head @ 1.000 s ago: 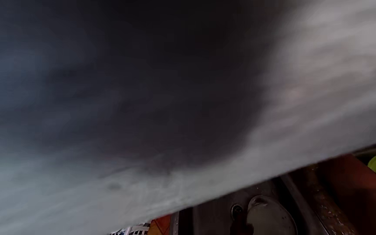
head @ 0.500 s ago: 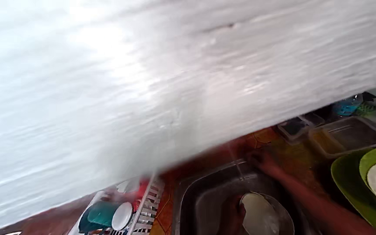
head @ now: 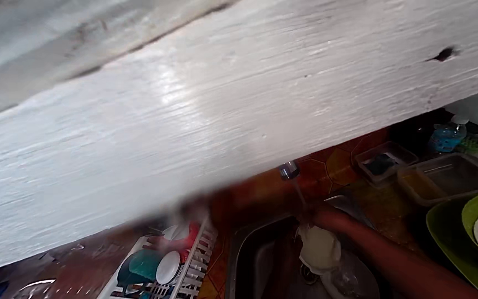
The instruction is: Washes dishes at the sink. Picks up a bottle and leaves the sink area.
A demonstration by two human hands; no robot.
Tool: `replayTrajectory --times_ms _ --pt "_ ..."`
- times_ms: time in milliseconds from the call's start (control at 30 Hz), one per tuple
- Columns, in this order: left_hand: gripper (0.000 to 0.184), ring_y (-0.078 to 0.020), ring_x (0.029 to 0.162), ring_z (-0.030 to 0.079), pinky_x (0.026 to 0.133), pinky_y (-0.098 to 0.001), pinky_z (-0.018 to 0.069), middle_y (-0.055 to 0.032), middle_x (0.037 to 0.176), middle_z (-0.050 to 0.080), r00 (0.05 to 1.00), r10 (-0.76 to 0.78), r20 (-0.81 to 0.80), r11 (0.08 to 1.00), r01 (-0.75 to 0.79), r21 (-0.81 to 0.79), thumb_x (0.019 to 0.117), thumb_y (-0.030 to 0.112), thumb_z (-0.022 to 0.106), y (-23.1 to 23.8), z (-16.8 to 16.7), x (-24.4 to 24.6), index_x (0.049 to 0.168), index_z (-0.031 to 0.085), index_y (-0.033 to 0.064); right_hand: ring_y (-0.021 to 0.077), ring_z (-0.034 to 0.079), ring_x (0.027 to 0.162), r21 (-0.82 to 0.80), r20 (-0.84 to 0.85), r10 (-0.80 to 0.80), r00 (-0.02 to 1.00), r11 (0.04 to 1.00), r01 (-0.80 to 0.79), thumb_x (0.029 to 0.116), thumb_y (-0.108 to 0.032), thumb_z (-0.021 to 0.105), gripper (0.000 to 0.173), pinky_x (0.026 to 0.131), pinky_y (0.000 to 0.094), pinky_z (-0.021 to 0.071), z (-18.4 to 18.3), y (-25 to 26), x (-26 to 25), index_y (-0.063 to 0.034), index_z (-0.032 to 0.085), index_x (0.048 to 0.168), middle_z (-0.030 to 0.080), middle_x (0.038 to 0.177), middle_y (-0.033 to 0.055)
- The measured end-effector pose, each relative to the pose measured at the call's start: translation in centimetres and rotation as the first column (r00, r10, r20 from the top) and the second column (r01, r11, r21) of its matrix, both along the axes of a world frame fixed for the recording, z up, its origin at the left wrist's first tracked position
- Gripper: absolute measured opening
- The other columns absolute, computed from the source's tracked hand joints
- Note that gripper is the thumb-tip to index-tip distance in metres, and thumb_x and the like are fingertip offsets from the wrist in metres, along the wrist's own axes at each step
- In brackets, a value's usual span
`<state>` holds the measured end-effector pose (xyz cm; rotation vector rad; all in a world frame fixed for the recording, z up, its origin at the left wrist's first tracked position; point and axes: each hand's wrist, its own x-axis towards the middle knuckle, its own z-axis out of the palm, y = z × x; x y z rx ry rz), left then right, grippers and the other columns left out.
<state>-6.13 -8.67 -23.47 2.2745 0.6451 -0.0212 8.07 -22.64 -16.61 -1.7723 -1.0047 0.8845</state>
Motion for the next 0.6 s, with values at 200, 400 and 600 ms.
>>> replayTrajectory --times_ms 200,400,600 --pt "0.030 -0.0284 0.090 0.071 0.082 -0.0464 0.0602 -0.0231 0.105 0.069 0.989 0.132 0.063 0.952 -0.109 -0.285 0.0997 0.014 0.066 0.0 -1.7 2.7 0.120 0.065 -0.0074 0.0168 0.069 0.091 0.101 -0.012 -0.021 1.000 0.995 0.022 0.1083 -0.015 0.050 0.027 0.085 0.0350 0.0571 1.2 -1.1 0.7 0.0022 0.069 0.118 0.071 0.107 0.0142" --pt "0.038 -0.0233 0.099 0.070 0.084 -0.0422 0.0590 -0.0196 0.122 0.069 0.984 0.090 0.155 0.930 -0.027 -0.367 0.1004 0.009 0.063 -0.9 -1.8 3.8 0.137 0.062 0.0020 0.0212 0.070 0.091 0.079 -0.013 -0.158 0.987 0.984 0.158 0.1066 -0.012 0.052 0.026 0.086 0.0382 0.0579 -1.3 -2.4 0.7 0.0040 0.068 0.118 0.070 0.106 0.0167" --pt "0.038 -0.0254 0.094 0.073 0.080 -0.0453 0.0617 -0.0181 0.118 0.070 0.990 0.133 0.043 0.935 -0.111 -0.336 0.1015 0.013 0.063 0.1 -0.4 3.6 0.139 0.062 0.0071 0.0406 0.054 0.131 -0.202 0.343 0.084 0.935 0.979 -0.013 0.0955 -0.030 0.072 0.044 0.110 0.0574 0.0430 -9.6 -4.4 -4.0 -0.0030 0.067 0.130 0.061 0.136 0.0221"
